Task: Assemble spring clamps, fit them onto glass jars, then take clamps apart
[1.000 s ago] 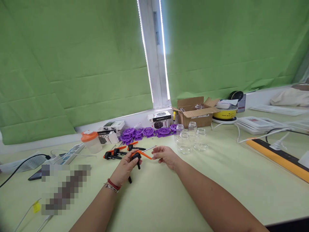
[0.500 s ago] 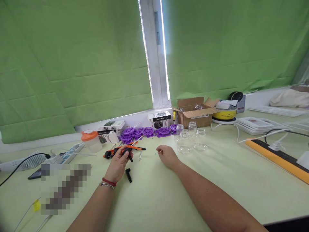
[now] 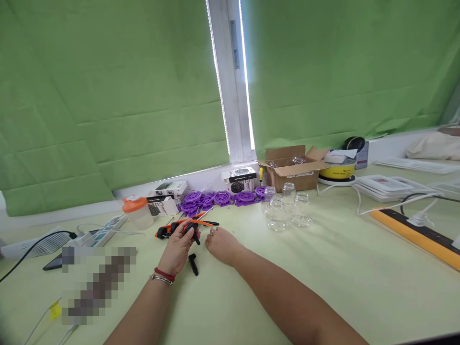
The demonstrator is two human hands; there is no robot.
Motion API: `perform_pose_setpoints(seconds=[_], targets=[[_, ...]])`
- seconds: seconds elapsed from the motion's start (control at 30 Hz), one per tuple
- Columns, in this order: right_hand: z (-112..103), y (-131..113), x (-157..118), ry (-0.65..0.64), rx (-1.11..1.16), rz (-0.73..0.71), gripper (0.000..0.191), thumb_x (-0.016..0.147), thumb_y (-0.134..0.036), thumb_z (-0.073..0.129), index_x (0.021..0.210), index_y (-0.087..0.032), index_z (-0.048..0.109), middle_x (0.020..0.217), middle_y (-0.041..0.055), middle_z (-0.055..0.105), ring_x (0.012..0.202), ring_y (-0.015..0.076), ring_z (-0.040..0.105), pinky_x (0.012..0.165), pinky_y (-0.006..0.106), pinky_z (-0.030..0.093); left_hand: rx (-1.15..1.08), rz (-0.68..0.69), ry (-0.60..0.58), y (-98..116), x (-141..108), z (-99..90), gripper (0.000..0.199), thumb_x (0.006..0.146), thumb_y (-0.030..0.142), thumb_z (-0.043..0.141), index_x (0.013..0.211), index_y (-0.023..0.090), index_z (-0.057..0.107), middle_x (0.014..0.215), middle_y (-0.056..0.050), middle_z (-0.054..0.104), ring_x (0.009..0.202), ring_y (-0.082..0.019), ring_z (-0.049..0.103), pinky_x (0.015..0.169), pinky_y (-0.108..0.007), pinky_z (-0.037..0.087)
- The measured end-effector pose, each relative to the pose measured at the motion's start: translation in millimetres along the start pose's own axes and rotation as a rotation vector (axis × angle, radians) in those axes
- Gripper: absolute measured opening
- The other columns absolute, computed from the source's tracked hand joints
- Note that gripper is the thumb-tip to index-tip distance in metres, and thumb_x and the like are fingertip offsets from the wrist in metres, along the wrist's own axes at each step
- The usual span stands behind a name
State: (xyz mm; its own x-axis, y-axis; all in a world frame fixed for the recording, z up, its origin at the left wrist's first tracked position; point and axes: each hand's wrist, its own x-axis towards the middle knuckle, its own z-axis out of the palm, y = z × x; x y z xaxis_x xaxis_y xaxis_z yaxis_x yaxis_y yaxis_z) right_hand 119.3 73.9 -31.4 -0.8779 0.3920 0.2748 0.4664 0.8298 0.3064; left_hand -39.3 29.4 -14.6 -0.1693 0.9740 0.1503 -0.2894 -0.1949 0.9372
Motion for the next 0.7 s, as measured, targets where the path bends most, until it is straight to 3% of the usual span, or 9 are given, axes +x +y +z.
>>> perform_pose_setpoints(seconds=[0.4,0.7], targets=[[-7.9,-5.7,-9.7,-0.032,-0.051,-0.132,0.019,0.084,-0.011,0.045,0.082,-0.013,0.064,0.08,0.0101,0.067,0.079,0.0208,0.055,0.064,0.032,0.033,0.004,-0.002,-0.008,2.2,-1.5,1.5,0.049,0.067,0.03,0.071,0.111,0.021,0.051,0.087,-0.001,0.06,0.074,-0.011,0.06,0.083,-0.034,0.046],[-16.1,-9.4,-16.6,0.059,-0.034,-0.19,0.017,0.083,-0.007,0.044,0.081,-0.014,0.06,0.075,0.0083,0.063,0.075,0.0195,0.055,0.064,0.032,0.037,0.076,-0.036,-0.019,2.7,-3.0,2.7,0.055,0.067,0.033,0.07,0.116,0.019,0.048,0.086,-0.001,0.06,0.075,-0.012,0.06,0.083,-0.031,0.044]])
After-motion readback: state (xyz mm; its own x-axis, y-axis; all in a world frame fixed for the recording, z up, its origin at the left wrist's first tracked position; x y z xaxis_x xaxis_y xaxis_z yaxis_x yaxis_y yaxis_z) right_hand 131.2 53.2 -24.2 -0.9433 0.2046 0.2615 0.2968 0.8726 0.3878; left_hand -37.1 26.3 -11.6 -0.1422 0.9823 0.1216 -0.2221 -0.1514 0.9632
